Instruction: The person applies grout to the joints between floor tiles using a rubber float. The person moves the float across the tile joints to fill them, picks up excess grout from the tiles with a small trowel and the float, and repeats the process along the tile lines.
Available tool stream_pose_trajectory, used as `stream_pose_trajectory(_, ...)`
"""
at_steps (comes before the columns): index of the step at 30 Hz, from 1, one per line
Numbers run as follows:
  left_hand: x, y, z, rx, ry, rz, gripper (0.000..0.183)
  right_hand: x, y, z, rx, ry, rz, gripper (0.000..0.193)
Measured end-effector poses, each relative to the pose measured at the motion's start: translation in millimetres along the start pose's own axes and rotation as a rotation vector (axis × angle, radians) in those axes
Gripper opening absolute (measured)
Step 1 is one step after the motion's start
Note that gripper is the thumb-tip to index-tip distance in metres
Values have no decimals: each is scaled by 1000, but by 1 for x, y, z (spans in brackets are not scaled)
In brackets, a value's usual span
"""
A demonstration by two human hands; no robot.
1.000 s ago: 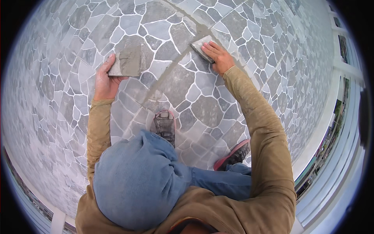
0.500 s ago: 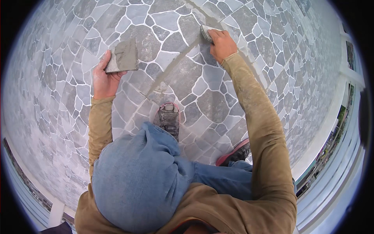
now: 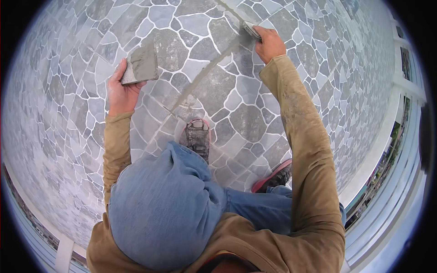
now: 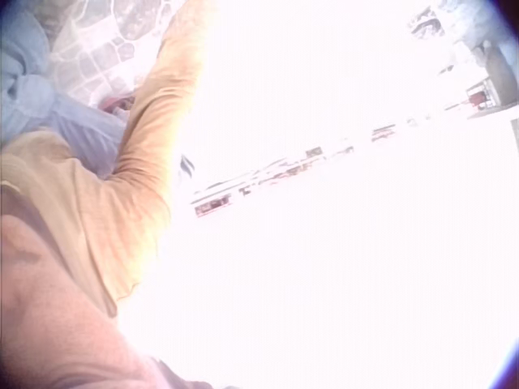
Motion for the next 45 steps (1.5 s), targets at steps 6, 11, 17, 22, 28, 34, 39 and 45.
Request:
stream_pose_trajectory(6,-4,10,19,-53,6,-12,34,29,13,-28,33,31,68,47)
stream_pose_trajectory(11,5,-4,3,19,53,-37,33,139,85,-46,100,2,141,42)
stream_pose_trajectory(17,10,-9,-9,10,29,-16,32,213,130,-55,483,-190,208,43)
stream_pose_trajectory(22,-1,4,2,19,31,-38,34,127,71,3,31,-159,215,62)
stream_pose_trajectory(28,-4,6,-6,57,69,-75,36,72,95,-56,156,-32,380,74)
stream_pose_trajectory(34,-11,17,14,-38,81,-64,35,80,76,-17,259,-7,179,55)
stream_pose_trajectory(39,-2,8,6,46,78,-47,34,80,49,-32,59,65,51,31)
stream_pose_trajectory(45,-14,4,12,-9,160,-79,34,194,110,-59,310,-105,134,48)
Point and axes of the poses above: each hand's wrist, its own y-axis away from the middle knuckle, its own z-axis out of the back of the hand, x = y × z, the point moved 8 cm from there along -y, towards the middle knuckle, and after that the axes turned 6 degrees about x, right-handed, at the moved point
